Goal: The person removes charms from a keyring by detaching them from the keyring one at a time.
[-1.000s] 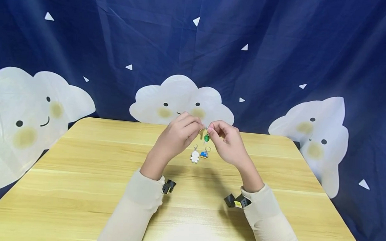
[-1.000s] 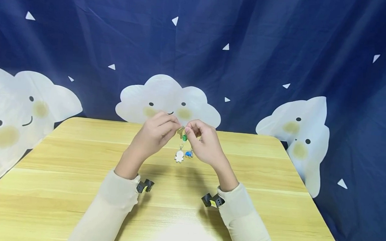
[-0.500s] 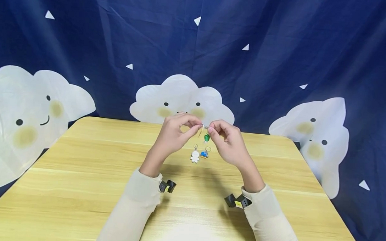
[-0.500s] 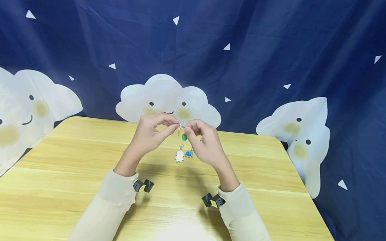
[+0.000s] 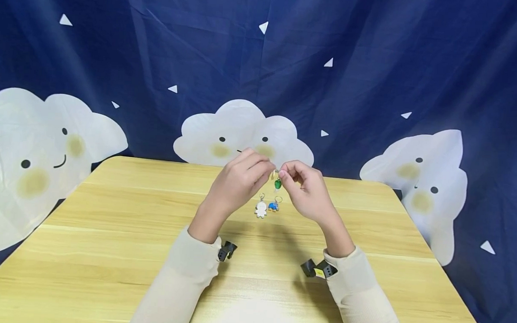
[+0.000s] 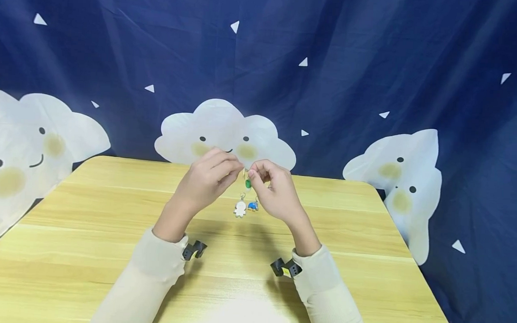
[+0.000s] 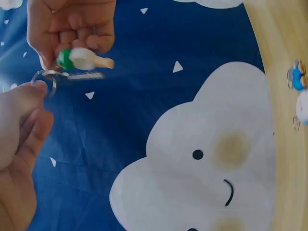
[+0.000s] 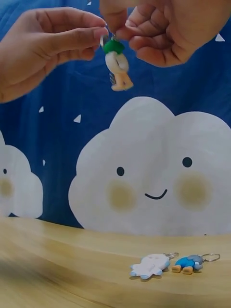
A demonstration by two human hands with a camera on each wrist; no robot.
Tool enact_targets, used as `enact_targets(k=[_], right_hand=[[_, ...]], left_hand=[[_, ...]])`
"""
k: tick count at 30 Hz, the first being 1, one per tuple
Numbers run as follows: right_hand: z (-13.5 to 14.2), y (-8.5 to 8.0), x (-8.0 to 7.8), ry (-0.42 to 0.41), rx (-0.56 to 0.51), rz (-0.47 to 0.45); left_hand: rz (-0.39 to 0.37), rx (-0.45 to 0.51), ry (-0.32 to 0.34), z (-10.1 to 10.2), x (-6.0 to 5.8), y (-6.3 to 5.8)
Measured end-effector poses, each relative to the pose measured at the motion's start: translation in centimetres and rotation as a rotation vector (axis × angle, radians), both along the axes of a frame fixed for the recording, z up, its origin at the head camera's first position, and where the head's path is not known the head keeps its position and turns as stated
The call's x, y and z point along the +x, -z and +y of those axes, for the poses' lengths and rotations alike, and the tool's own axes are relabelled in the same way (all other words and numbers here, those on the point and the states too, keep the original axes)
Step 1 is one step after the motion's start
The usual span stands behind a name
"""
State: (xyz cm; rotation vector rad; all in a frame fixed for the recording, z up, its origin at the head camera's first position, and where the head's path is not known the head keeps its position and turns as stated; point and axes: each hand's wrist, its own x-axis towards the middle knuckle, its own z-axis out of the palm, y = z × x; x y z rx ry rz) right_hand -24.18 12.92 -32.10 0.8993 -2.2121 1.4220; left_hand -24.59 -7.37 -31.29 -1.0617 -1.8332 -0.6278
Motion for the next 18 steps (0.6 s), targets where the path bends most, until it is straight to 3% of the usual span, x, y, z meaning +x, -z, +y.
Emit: enact_targets(k=[6, 9, 11, 14, 18], right_hand=[[-0.1, -0.1, 0.2, -0.101, -0.092, 0.007], [-0.1, -0.1, 0.3, -0.127, -0.117, 0.020], [-0.2, 0.0, 0.3, -0.134, -0.123, 0.034], [-0.2, 0.0, 0.2, -0.129, -0.120, 0.046], [-0.2, 0.1, 0.1, -0.100, -0.101, 0.041]], left_hand=[[-0.216, 0.255, 0.182, 0.1, -0.6, 0.4], [-0.342, 0.341, 0.225, 0.3, -0.7, 0.7], [-0.380, 0.374, 0.236, 0.4, -0.8, 0.9], [-0.343, 0.380, 0.234, 0.5, -0.9, 1.0], [-0.202, 0.312, 0.206, 0.3, -1.1, 0.8]])
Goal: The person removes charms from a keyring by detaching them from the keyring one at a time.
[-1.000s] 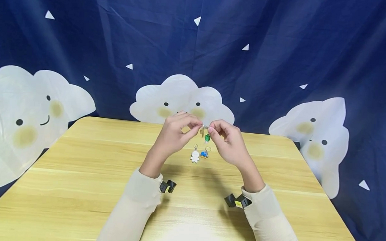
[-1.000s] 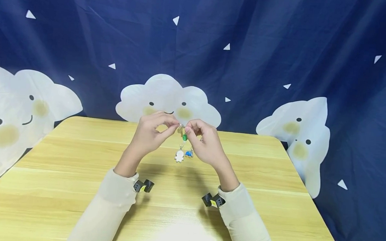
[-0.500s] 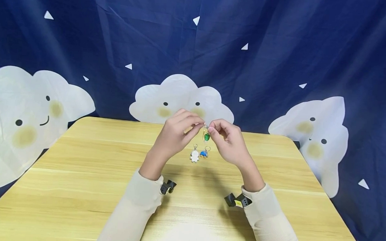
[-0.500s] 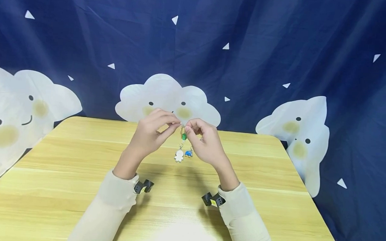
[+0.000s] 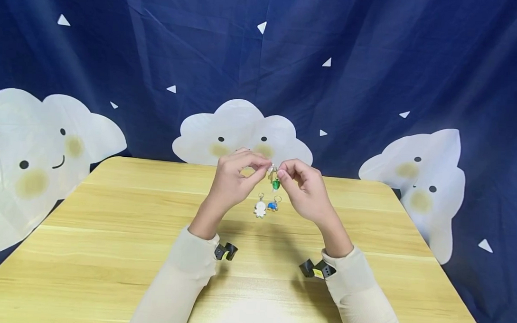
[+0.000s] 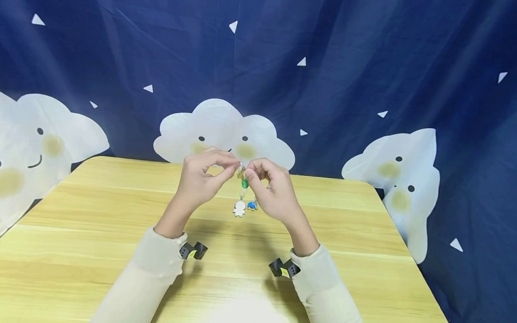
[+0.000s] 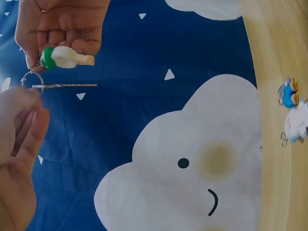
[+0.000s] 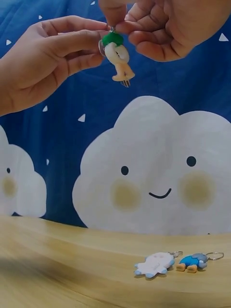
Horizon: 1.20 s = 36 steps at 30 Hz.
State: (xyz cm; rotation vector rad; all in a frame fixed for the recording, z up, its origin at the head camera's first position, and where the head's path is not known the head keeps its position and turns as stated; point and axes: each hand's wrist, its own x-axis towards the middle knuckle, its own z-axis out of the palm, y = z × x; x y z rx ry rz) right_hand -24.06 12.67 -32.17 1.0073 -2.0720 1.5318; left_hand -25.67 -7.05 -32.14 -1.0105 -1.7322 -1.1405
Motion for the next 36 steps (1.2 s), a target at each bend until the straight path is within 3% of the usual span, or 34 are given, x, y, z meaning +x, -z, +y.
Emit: enact_targets(k=[4, 9, 12, 16, 18, 21, 26, 29, 32, 36], right_hand=[[-0.05, 0.01, 0.02, 0.022, 0.023, -0.012], [0.02, 0.02, 0.04, 0.048, 0.033, -0.024], [0.11, -0.02, 0.10, 0.052, 0.019, -0.025], [0.05, -0.12, 0.23, 0.018, -0.017, -0.018], [-0.01, -0.16, 0.31, 0.005, -0.023, -0.017], [-0.10, -0.24, 0.38, 0.005, -0.013, -0.015], [-0.10, -0.20, 0.29, 0.019, 0.014, -0.024], [-0.01, -0.10, 0.21, 0.035, 0.019, -0.025], [0.04, -0.03, 0.12, 0.040, 0.009, -0.014], [-0.05, -0.02, 0.15, 0.003, -0.028, 0.006]], left_hand=[[0.108, -0.092, -0.050, -0.28, 0.04, -0.11], [0.159, -0.185, -0.105, -0.35, 0.34, -0.41], [0.103, -0.159, -0.083, -0.20, 0.43, -0.59], [-0.039, -0.029, -0.003, -0.06, 0.36, -0.45], [-0.056, 0.004, 0.016, -0.13, 0.37, -0.37], [0.011, -0.028, 0.001, -0.31, 0.44, -0.45], [0.179, -0.173, -0.071, -0.57, 0.49, -0.57], [0.208, -0.225, -0.100, -0.52, 0.63, -0.66], [0.152, -0.199, -0.090, -0.38, 0.70, -0.79], [-0.022, -0.068, -0.032, -0.15, 0.71, -0.76]])
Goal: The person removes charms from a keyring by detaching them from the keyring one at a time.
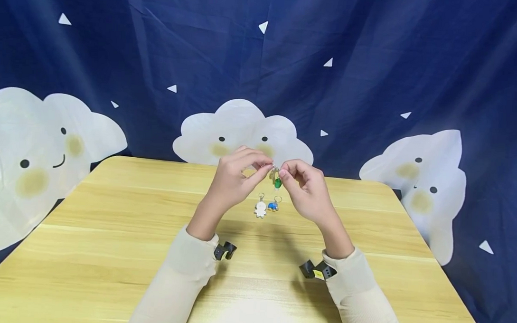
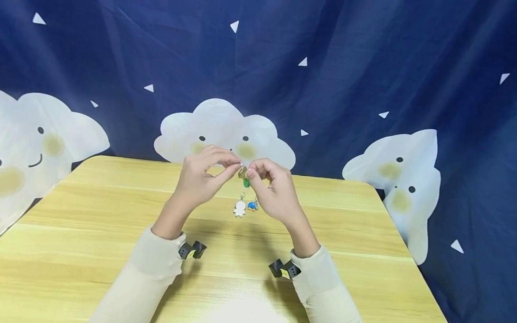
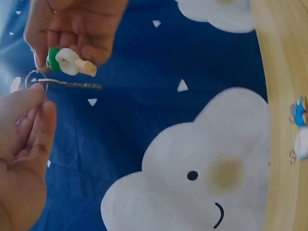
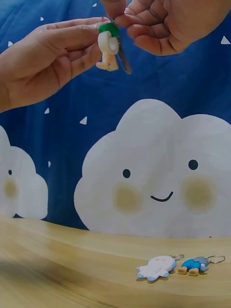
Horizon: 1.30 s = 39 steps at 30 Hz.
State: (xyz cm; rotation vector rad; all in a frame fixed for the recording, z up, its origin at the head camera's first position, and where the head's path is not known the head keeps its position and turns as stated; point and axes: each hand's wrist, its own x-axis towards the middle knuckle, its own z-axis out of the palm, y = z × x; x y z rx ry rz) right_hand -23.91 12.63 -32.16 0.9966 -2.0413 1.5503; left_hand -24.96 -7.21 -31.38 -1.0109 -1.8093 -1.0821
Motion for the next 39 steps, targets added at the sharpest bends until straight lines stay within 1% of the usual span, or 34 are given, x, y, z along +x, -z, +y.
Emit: enact_targets(k=[1, 3, 4, 5, 7, 12, 14, 15, 18, 23, 25, 26, 28, 32, 39], right_hand=[[-0.02, -0.04, 0.05, -0.010, -0.011, 0.006], [-0.06, -0.10, 0.10, -0.025, -0.028, 0.019], [-0.08, -0.14, 0.09, -0.030, -0.033, 0.024], [-0.09, -0.18, 0.08, -0.033, -0.036, 0.027], [-0.08, -0.20, 0.03, -0.034, -0.035, 0.029], [0.00, -0.19, -0.11, -0.008, -0.011, 0.011], [0.02, -0.20, -0.14, 0.002, -0.004, 0.004], [0.02, -0.22, -0.14, 0.003, -0.003, 0.000], [-0.01, -0.27, -0.13, 0.006, -0.003, 0.000], [-0.17, -0.39, -0.02, -0.013, -0.018, 0.010], [-0.22, -0.40, 0.03, -0.023, -0.023, 0.013], [-0.24, -0.40, 0.04, -0.024, -0.023, 0.014], [-0.25, -0.36, 0.03, -0.025, -0.024, 0.014], [-0.26, -0.24, 0.00, -0.019, -0.020, 0.014], [-0.24, 0.02, 0.14, -0.005, 0.017, 0.002]], left_hand=[[-0.037, 0.035, 0.011, 0.07, 0.02, -0.01], [-0.083, 0.087, 0.021, 0.18, 0.12, -0.07], [-0.090, 0.102, 0.025, 0.22, 0.18, -0.12], [-0.077, 0.106, 0.021, 0.24, 0.20, -0.15], [-0.030, 0.094, 0.012, 0.22, 0.22, -0.22], [0.140, -0.027, -0.036, 0.04, 0.26, -0.45], [0.181, -0.070, -0.054, 0.04, 0.29, -0.55], [0.189, -0.081, -0.059, 0.05, 0.28, -0.57], [0.163, -0.081, -0.065, 0.13, 0.23, -0.56], [0.011, 0.014, -0.031, 0.13, 0.08, -0.39], [-0.027, 0.051, -0.019, 0.10, 0.08, -0.37], [-0.034, 0.062, -0.014, 0.09, 0.10, -0.38], [-0.028, 0.066, -0.012, 0.07, 0.12, -0.42], [0.012, 0.044, -0.019, -0.01, 0.13, -0.40], [0.115, -0.042, -0.037, -0.32, 0.25, -0.37]])
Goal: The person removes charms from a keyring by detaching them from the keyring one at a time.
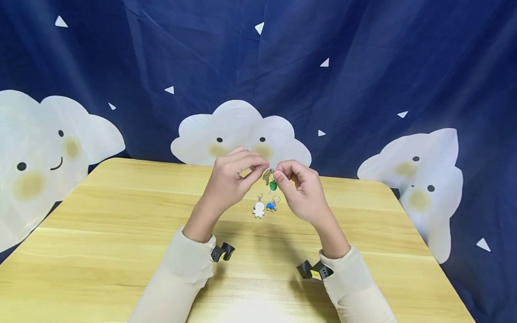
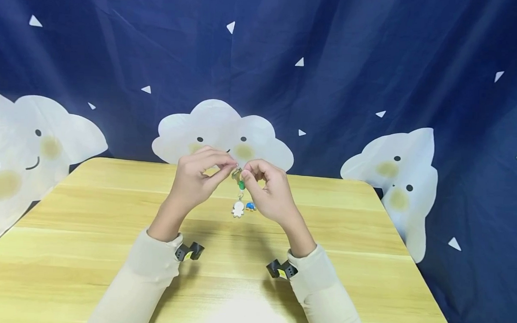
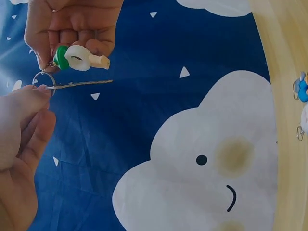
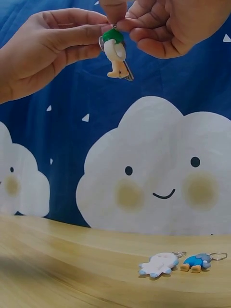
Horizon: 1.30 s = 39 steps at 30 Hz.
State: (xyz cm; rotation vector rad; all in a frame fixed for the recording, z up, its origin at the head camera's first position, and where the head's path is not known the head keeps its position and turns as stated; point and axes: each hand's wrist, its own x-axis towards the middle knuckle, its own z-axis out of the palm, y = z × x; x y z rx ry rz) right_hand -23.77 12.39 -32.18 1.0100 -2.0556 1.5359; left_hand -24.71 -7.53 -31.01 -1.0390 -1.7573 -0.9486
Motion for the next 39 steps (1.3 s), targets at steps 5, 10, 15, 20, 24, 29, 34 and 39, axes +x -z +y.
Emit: enact_targets(k=[5, 10, 15, 20, 24, 29, 34, 39], right_hand=[[0.04, -0.03, 0.02, 0.022, 0.024, -0.007], [0.01, -0.13, 0.08, 0.031, 0.038, -0.013], [-0.13, -0.14, 0.18, 0.002, -0.005, 0.007], [-0.17, -0.11, 0.21, -0.030, -0.036, 0.020], [-0.23, -0.10, 0.22, -0.038, -0.041, 0.017], [-0.27, -0.05, 0.18, -0.030, -0.038, 0.014], [-0.27, 0.01, 0.13, -0.028, -0.033, 0.010], [-0.27, -0.02, 0.12, -0.019, -0.020, 0.010]], left_hand=[[0.071, -0.085, -0.042, -0.12, 0.26, -0.34], [0.070, -0.116, -0.056, -0.04, 0.51, -0.55], [-0.056, -0.033, -0.005, 0.00, 0.25, -0.35], [-0.190, 0.051, 0.033, 0.15, 0.03, 0.03], [-0.210, 0.071, 0.034, 0.25, 0.04, 0.11], [-0.150, 0.054, 0.023, 0.19, -0.04, 0.15], [-0.089, 0.032, 0.022, 0.06, -0.09, 0.12], [-0.021, -0.005, 0.004, -0.03, 0.07, -0.11]])
